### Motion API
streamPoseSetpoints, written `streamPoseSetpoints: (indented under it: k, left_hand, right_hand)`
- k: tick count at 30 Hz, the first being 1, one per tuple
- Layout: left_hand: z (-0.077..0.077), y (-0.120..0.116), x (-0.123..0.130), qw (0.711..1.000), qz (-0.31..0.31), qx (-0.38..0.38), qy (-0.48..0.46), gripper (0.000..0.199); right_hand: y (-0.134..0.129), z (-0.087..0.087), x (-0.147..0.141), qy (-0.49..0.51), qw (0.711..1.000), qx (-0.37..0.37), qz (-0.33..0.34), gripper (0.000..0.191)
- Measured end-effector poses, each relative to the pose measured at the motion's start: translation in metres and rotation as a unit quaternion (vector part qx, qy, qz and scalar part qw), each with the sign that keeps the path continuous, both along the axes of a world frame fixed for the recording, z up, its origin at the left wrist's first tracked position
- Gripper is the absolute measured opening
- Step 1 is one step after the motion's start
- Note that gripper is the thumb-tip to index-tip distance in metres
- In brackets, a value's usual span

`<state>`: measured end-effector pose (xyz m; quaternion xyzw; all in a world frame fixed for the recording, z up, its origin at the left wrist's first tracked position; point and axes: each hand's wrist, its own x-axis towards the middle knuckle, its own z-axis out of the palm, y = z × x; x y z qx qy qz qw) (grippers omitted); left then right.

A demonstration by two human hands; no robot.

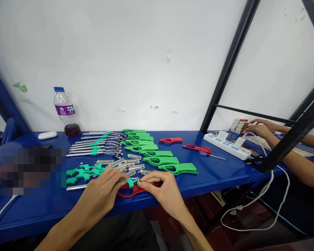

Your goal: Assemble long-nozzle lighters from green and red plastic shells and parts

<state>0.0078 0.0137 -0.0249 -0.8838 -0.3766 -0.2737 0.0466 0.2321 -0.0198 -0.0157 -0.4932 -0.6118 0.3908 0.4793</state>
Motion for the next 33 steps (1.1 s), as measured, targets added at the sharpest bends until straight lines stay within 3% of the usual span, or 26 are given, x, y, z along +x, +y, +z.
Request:
streamPoseSetpoints:
  k: [14, 19, 25, 33]
  left_hand:
    - [0.000, -0.002, -0.001, 0.997, -0.046, 0.054, -0.004, 0.025]
    - [0.000, 0.000, -0.002, 0.996, -0.056, 0.062, -0.002, 0.025]
    - [0.006, 0.000, -0.004, 0.997, -0.067, 0.029, 0.010, 0.028]
    - [0.015, -0.004, -0.010, 0.996, -0.057, -0.026, 0.057, 0.046]
  right_hand:
    - [0.000, 0.003, 0.006, -0.013, 0.999, 0.005, 0.031, 0.036]
    - [0.000, 0.001, 0.007, -0.012, 1.000, 0.003, 0.025, 0.030]
    - [-0.001, -0.001, 0.007, -0.014, 0.999, 0.016, 0.038, 0.021]
    - [-0.001, -0.002, 0.009, -0.046, 0.997, 0.058, 0.036, 0.019]
